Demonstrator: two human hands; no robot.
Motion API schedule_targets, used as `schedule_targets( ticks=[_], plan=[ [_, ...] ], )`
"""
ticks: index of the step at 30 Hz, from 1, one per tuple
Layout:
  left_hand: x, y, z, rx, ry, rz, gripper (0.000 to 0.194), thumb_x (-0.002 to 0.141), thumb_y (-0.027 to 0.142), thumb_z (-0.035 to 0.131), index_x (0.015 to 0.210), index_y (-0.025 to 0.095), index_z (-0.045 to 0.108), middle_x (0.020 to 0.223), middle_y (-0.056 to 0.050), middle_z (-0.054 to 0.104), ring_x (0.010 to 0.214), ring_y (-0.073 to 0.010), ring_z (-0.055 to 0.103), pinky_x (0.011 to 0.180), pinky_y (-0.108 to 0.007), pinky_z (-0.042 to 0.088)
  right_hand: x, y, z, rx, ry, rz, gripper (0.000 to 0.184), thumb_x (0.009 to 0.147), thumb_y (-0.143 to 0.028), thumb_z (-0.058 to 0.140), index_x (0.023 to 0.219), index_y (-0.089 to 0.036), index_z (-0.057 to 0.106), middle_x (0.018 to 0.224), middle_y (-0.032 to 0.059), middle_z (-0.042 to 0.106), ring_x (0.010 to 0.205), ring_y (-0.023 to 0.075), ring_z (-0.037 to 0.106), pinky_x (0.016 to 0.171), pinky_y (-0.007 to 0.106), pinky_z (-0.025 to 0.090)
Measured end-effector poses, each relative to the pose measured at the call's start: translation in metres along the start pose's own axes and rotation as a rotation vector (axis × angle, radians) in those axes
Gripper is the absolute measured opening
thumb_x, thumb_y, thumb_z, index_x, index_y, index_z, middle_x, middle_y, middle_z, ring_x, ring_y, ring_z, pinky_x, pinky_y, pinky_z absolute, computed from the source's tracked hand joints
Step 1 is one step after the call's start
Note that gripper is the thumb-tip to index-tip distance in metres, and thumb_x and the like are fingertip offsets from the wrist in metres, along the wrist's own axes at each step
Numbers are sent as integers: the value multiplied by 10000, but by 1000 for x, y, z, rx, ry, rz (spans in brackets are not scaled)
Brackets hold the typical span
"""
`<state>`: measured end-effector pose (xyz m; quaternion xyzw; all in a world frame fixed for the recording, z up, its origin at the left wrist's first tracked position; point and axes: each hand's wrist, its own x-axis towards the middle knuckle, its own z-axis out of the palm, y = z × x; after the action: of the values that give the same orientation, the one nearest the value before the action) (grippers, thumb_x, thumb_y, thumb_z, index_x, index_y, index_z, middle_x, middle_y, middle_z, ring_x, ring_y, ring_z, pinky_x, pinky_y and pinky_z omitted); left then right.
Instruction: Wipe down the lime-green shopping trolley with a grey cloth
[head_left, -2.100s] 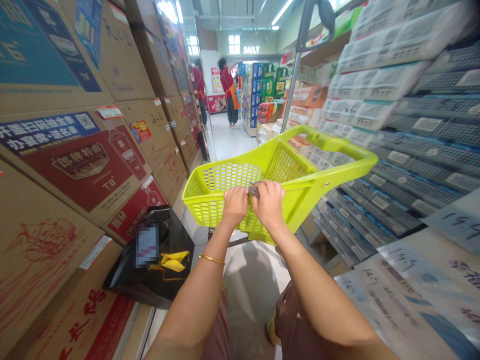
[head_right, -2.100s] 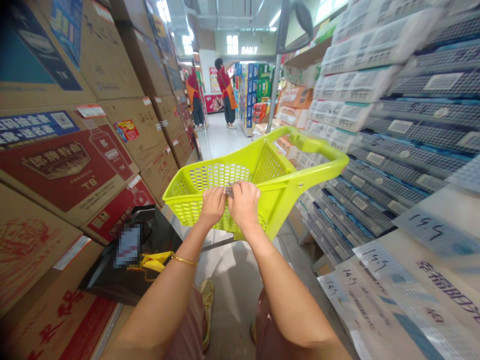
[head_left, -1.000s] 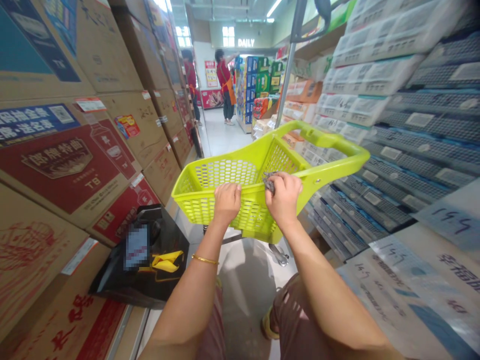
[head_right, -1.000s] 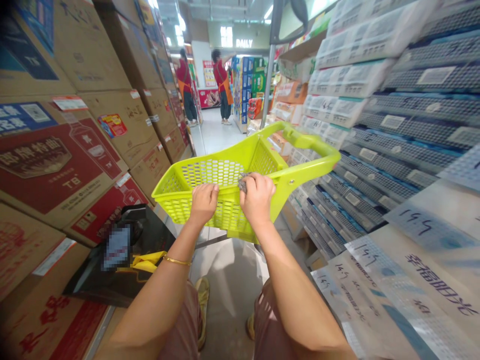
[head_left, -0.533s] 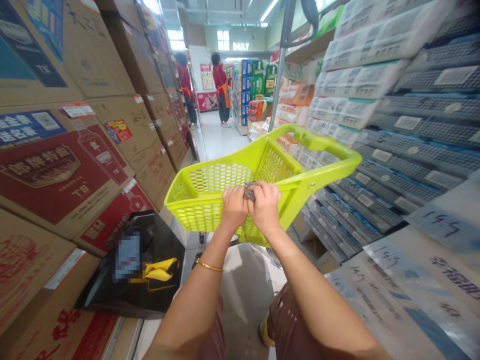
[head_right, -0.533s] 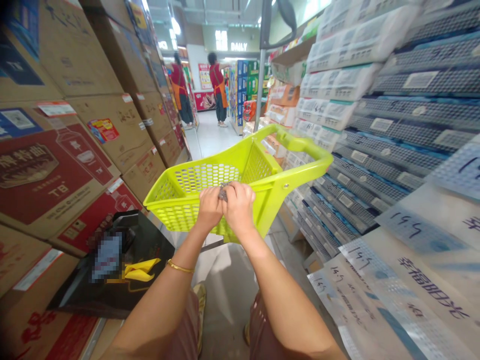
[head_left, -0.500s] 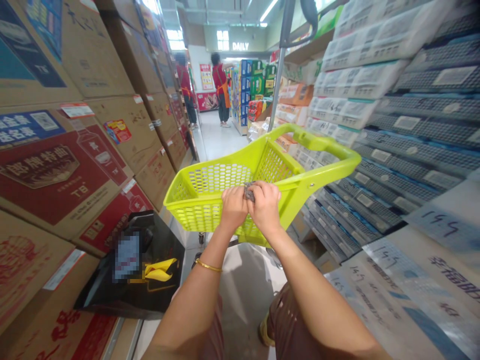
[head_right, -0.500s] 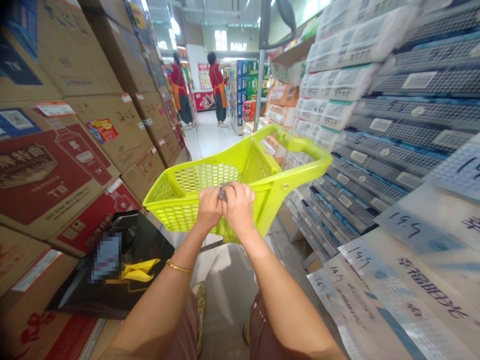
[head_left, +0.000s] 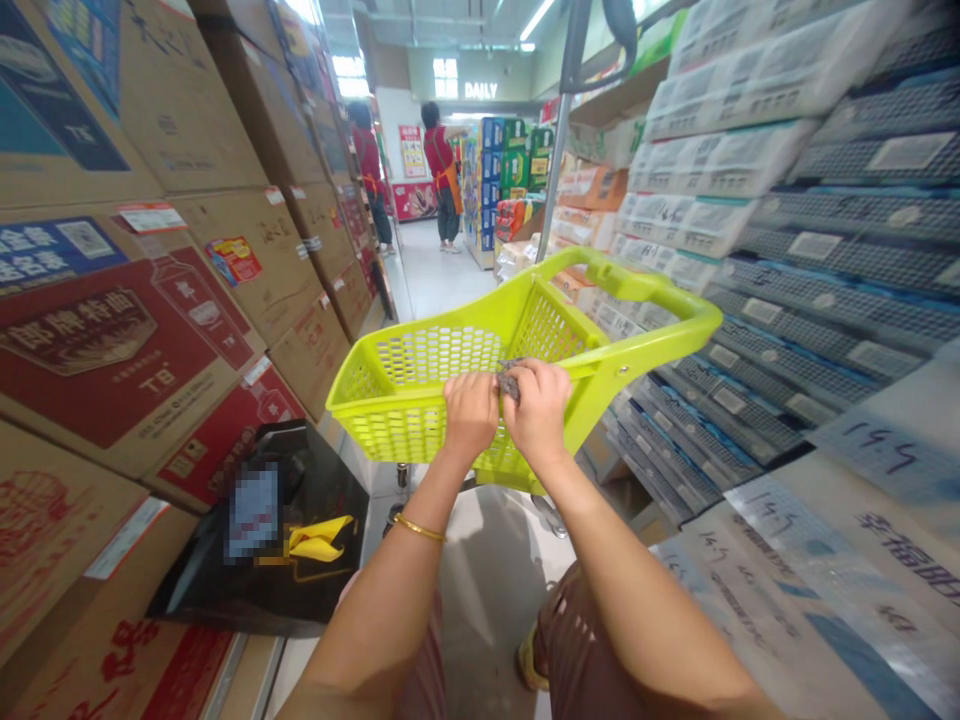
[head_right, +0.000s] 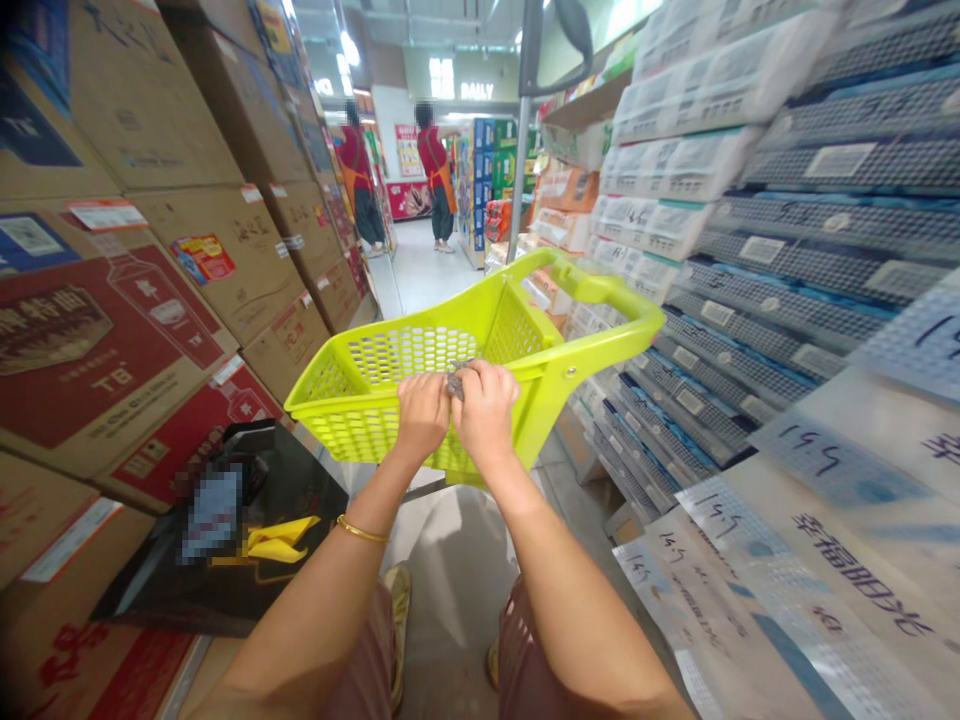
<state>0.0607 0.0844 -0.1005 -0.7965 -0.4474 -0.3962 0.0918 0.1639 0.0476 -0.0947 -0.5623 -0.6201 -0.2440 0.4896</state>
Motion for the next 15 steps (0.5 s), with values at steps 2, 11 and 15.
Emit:
schedule_targets(
  ticks=[2,11,15],
  plan=[
    [-1,-2,1,-14,-4,-11,278,913,235,308,732,191,514,732,-57,581,748,-202,520,722,-333,334,-3,-6,6,42,-23,6,123,781,-186,530,871,-182,615,999,68,608,943,201,445,843,339,331],
    [-1,-7,-2,-43,-16,41,298,923,232,275,782,185,533,762,-60,594,772,-204,522,731,-337,331,-1,3,-3,-36,-16,-46,144,765,-194,547,893,-191,612,1019,60,613,955,209,455,846,349,329],
    [0,-6,-3,-51,-11,27,352,950,286,253,781,186,545,755,-49,600,776,-191,528,743,-331,319,4,19,-13,-82,116,31,148,748,-173,528,873,-190,605,990,74,598,951,218,470,841,369,336]
  ],
)
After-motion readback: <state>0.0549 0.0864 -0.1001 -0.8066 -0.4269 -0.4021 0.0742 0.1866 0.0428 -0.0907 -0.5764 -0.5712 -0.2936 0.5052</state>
